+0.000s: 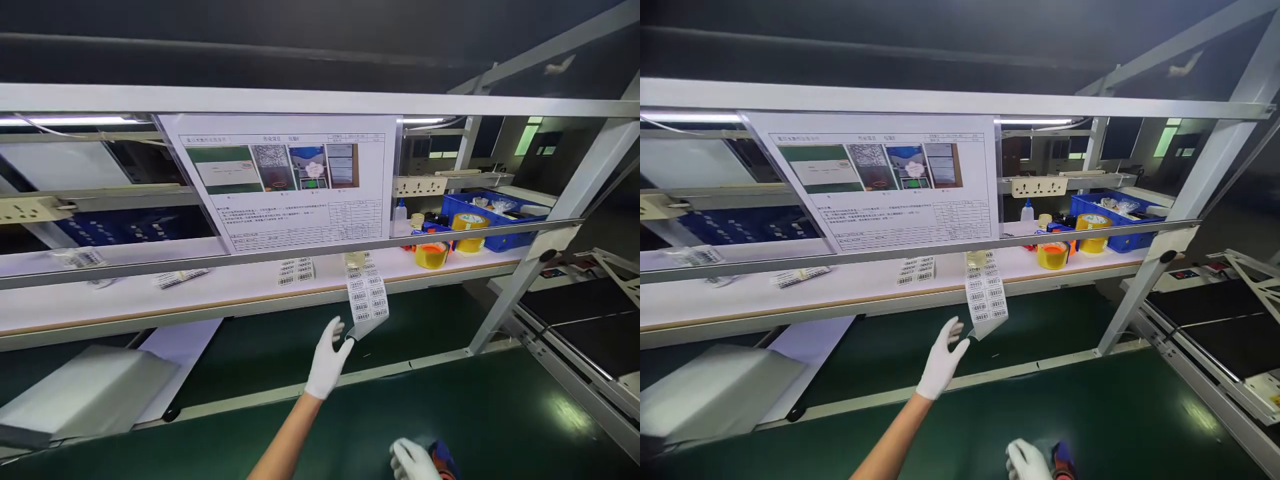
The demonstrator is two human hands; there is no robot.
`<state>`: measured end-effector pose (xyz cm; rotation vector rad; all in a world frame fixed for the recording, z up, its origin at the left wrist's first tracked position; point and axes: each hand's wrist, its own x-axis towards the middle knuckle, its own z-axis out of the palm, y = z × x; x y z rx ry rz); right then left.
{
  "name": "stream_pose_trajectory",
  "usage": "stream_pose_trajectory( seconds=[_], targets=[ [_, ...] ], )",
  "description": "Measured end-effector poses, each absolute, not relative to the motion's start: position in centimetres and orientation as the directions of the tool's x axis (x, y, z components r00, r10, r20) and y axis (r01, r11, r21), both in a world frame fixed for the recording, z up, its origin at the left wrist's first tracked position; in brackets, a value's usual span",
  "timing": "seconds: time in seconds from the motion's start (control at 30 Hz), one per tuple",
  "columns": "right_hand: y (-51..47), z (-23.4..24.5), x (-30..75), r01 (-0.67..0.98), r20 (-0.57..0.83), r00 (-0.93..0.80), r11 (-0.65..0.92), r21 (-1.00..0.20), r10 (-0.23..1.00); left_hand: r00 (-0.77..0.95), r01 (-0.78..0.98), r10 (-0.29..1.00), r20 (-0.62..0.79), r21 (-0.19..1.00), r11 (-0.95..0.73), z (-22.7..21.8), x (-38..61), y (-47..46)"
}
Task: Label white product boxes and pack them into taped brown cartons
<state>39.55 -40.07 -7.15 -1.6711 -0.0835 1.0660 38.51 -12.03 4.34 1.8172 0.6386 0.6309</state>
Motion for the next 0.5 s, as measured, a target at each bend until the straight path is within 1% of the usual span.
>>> stream_pose_trajectory(
  seconds=[0.07, 0.13, 0.2, 0.23, 0.27, 0.33, 0.4, 0.43, 0.5],
  targets=[
    [-39.3, -8.0, 40.8, -0.463, -0.581, 0.574, -0.356, -0.811, 0.577, 0.731, 0.017, 0.654, 0.196, 0.953, -0.303, 6.2, 41.5, -12.6],
    [-38.8, -8.1, 42.1, -0.484, -0.540, 0.568, -0.279, -0.830, 0.621, 0.749, -0.079, 0.620, 0.236, 0.960, -0.269, 7.2, 43.2, -13.5],
    [-38.8, -7.0, 43.8, -0.480, -0.495, 0.593, -0.215, -0.851, 0.635, 0.768, -0.123, 0.592, 0.246, 0.963, -0.240, 7.6, 43.8, -14.5],
    [-38.8, -5.9, 44.7, -0.452, -0.466, 0.623, -0.197, -0.870, 0.628, 0.775, -0.125, 0.585, 0.240, 0.965, -0.231, 7.7, 43.8, -14.9],
    [-38.9, -4.4, 45.6, -0.398, -0.422, 0.661, -0.187, -0.898, 0.621, 0.781, -0.114, 0.582, 0.226, 0.968, -0.223, 8.0, 43.7, -15.3],
    [-38.9, -0.6, 47.5, -0.225, -0.293, 0.736, -0.188, -0.956, 0.611, 0.787, -0.075, 0.590, 0.177, 0.978, -0.194, 8.7, 43.5, -15.7],
    [-38.5, 3.6, 49.4, -0.053, -0.163, 0.786, -0.197, -0.979, 0.596, 0.780, -0.053, 0.608, 0.145, 0.985, -0.166, 9.7, 43.4, -15.8],
    [-38.0, 5.7, 50.2, 0.010, -0.105, 0.813, -0.193, -0.981, 0.573, 0.776, -0.056, 0.614, 0.144, 0.985, -0.161, 10.2, 43.5, -15.8],
    [-36.7, 9.1, 51.7, 0.132, 0.039, 0.872, -0.159, -0.978, 0.487, 0.763, -0.082, 0.623, 0.174, 0.981, -0.174, 11.1, 43.6, -15.5]
  ],
)
